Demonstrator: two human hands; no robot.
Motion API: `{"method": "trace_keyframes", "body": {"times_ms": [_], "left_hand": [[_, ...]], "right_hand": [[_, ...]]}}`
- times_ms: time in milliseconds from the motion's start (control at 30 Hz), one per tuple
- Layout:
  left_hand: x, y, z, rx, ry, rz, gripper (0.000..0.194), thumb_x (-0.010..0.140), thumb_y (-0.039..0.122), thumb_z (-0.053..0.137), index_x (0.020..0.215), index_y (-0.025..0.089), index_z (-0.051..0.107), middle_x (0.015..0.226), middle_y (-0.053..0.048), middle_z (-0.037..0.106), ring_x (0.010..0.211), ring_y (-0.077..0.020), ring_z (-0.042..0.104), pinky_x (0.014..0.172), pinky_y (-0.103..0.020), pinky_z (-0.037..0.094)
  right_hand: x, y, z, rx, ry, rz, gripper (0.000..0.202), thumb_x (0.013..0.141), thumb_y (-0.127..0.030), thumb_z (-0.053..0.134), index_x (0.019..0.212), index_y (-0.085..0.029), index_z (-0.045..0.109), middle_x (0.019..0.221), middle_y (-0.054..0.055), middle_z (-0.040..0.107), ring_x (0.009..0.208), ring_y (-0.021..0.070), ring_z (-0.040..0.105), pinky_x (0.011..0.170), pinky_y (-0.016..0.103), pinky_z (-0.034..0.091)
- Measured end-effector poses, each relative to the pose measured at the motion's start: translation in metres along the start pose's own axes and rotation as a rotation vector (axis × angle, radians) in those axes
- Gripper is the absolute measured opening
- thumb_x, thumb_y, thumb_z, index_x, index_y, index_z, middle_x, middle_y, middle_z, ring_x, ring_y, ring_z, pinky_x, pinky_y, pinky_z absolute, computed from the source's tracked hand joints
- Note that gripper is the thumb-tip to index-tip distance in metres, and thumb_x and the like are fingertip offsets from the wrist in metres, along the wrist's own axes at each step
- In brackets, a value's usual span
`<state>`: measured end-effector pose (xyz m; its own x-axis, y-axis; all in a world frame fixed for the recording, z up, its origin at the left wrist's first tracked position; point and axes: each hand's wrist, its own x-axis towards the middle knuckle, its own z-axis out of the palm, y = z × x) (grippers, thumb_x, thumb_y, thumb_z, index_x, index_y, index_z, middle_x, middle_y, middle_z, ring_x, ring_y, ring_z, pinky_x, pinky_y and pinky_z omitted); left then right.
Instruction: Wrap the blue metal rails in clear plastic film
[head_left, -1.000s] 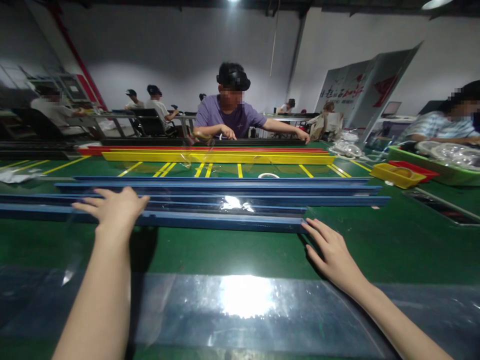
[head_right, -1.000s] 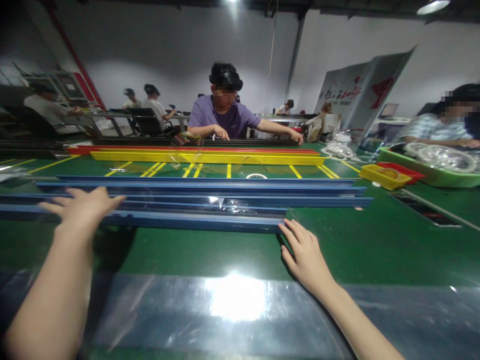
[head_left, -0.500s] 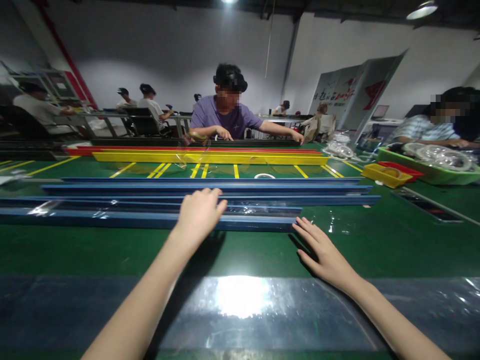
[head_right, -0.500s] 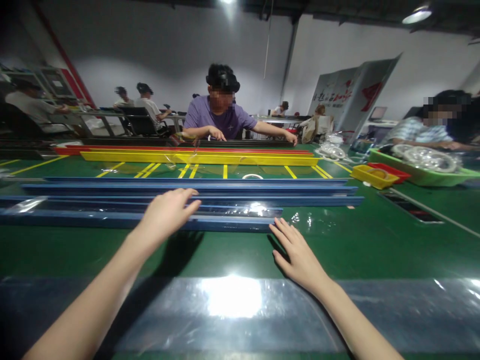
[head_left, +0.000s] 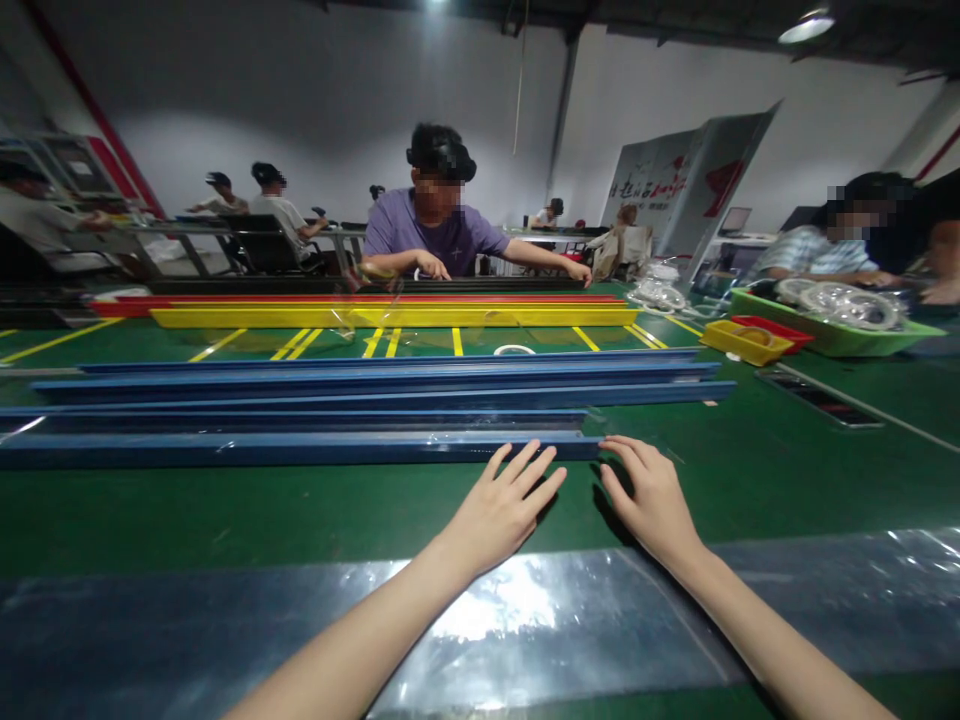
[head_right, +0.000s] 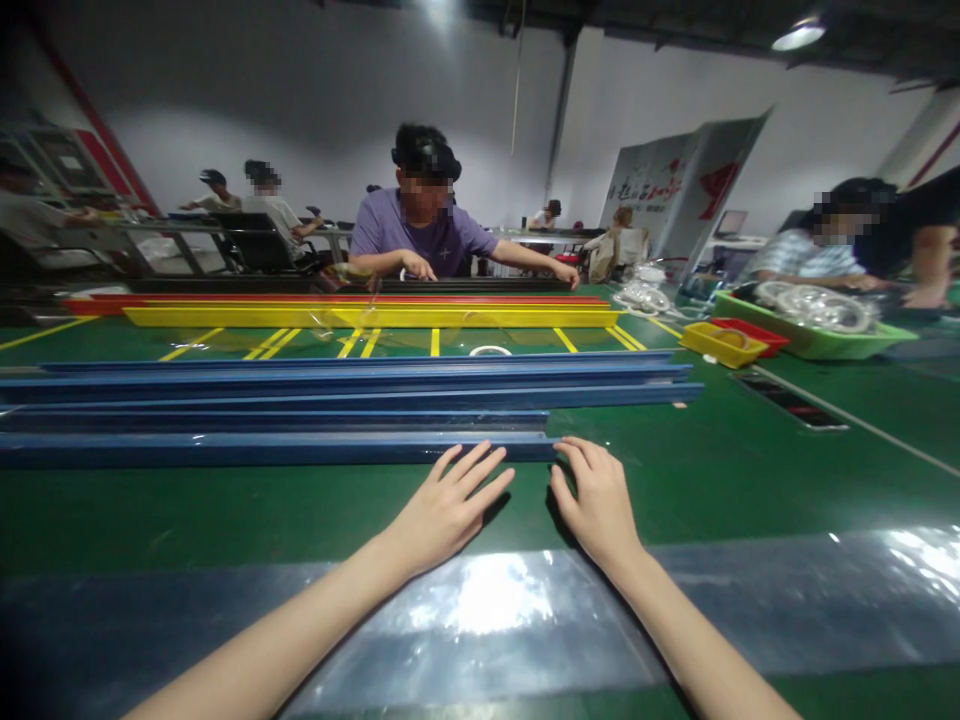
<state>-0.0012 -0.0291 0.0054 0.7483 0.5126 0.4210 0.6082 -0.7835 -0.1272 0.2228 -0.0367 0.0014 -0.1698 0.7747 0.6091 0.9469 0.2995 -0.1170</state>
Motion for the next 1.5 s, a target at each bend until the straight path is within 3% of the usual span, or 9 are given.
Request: {"method": "trace_keyframes", "body": {"times_ms": [267,367,533,833,933,1033,1167,1333,1500], "left_hand": [[-0.0002,-0.0008,0.0007,-0.004,-0.004,-0.079,0.05,0.082,0.024,0.041,0.13,0.021,0.029,0.139,-0.004,0.028,0.129,-0.0204,0.016,0.103,-0.04,0.017],[-0.0008,-0.0014,0.0029,0.004,0.0,-0.153,0.05,0.082,0.026,0.041,0.131,0.021,0.029,0.138,-0.005,0.03,0.128,-0.021,0.02,0.102,-0.041,0.019],[-0.0003,0.0,0.0038,0.005,0.011,-0.208,0.049,0.081,0.025,0.042,0.129,0.021,0.033,0.132,-0.006,0.039,0.123,-0.0215,0.029,0.101,-0.042,0.022],[-0.0024,-0.0025,0.0058,-0.032,0.057,-0.278,0.051,0.077,0.016,0.042,0.128,0.018,0.034,0.131,-0.01,0.038,0.124,-0.0228,0.028,0.102,-0.04,0.024],[-0.0017,-0.0026,0.0053,-0.021,0.046,-0.291,0.05,0.077,0.016,0.041,0.127,0.019,0.036,0.131,-0.007,0.04,0.123,-0.0218,0.03,0.103,-0.041,0.024],[-0.0007,-0.002,0.0045,0.002,0.057,-0.357,0.049,0.078,0.016,0.039,0.127,0.015,0.036,0.127,-0.008,0.044,0.121,-0.0215,0.034,0.104,-0.041,0.024],[-0.0005,-0.0025,0.0044,0.025,0.087,-0.431,0.047,0.078,0.017,0.039,0.125,0.012,0.038,0.123,-0.012,0.047,0.12,-0.0235,0.035,0.104,-0.043,0.023],[-0.0002,-0.0026,0.005,0.008,0.038,-0.26,0.05,0.078,0.019,0.042,0.128,0.017,0.034,0.133,-0.007,0.037,0.125,-0.0235,0.026,0.104,-0.041,0.022],[0.0012,0.0,0.0032,0.049,0.003,-0.352,0.048,0.08,0.022,0.041,0.128,0.019,0.035,0.129,-0.005,0.042,0.121,-0.0247,0.032,0.103,-0.044,0.02]], "right_hand": [[-0.0004,-0.0096,-0.004,-0.028,-0.219,-0.294,0.047,0.081,-0.032,0.04,0.126,-0.021,0.033,0.131,0.008,0.04,0.122,0.0197,0.032,0.099,0.043,0.021],[-0.0005,-0.0091,-0.0027,-0.027,-0.162,-0.236,0.045,0.081,-0.029,0.039,0.125,-0.019,0.035,0.132,0.01,0.038,0.122,0.0199,0.031,0.097,0.041,0.025],[-0.0007,-0.0033,0.0006,0.001,-0.013,-0.021,0.036,0.08,-0.025,0.04,0.115,-0.018,0.045,0.116,0.012,0.051,0.108,0.0224,0.045,0.088,0.041,0.036],[-0.0009,-0.0075,0.0009,0.098,-0.201,-0.219,0.05,0.081,-0.026,0.04,0.13,-0.02,0.029,0.133,0.007,0.037,0.124,0.02,0.027,0.099,0.041,0.03],[-0.001,-0.0072,0.0023,0.087,-0.128,-0.173,0.048,0.081,-0.025,0.039,0.128,-0.02,0.03,0.133,0.009,0.036,0.123,0.0212,0.029,0.098,0.042,0.031],[-0.0008,-0.0041,0.0029,0.068,-0.024,-0.058,0.043,0.08,-0.025,0.04,0.122,-0.02,0.038,0.123,0.012,0.044,0.115,0.0237,0.039,0.094,0.045,0.035],[-0.0008,-0.0024,0.0019,0.107,-0.082,-0.061,0.041,0.08,-0.026,0.04,0.12,-0.02,0.04,0.119,0.011,0.047,0.113,0.0234,0.041,0.092,0.045,0.037],[-0.0014,-0.0078,-0.001,0.101,-0.211,-0.238,0.046,0.081,-0.026,0.04,0.126,-0.02,0.034,0.133,0.009,0.036,0.124,0.0208,0.028,0.099,0.041,0.03],[-0.0015,-0.0036,0.0012,0.037,-0.057,-0.106,0.042,0.08,-0.026,0.04,0.122,-0.017,0.039,0.126,0.012,0.043,0.119,0.0217,0.035,0.096,0.041,0.033]]}}
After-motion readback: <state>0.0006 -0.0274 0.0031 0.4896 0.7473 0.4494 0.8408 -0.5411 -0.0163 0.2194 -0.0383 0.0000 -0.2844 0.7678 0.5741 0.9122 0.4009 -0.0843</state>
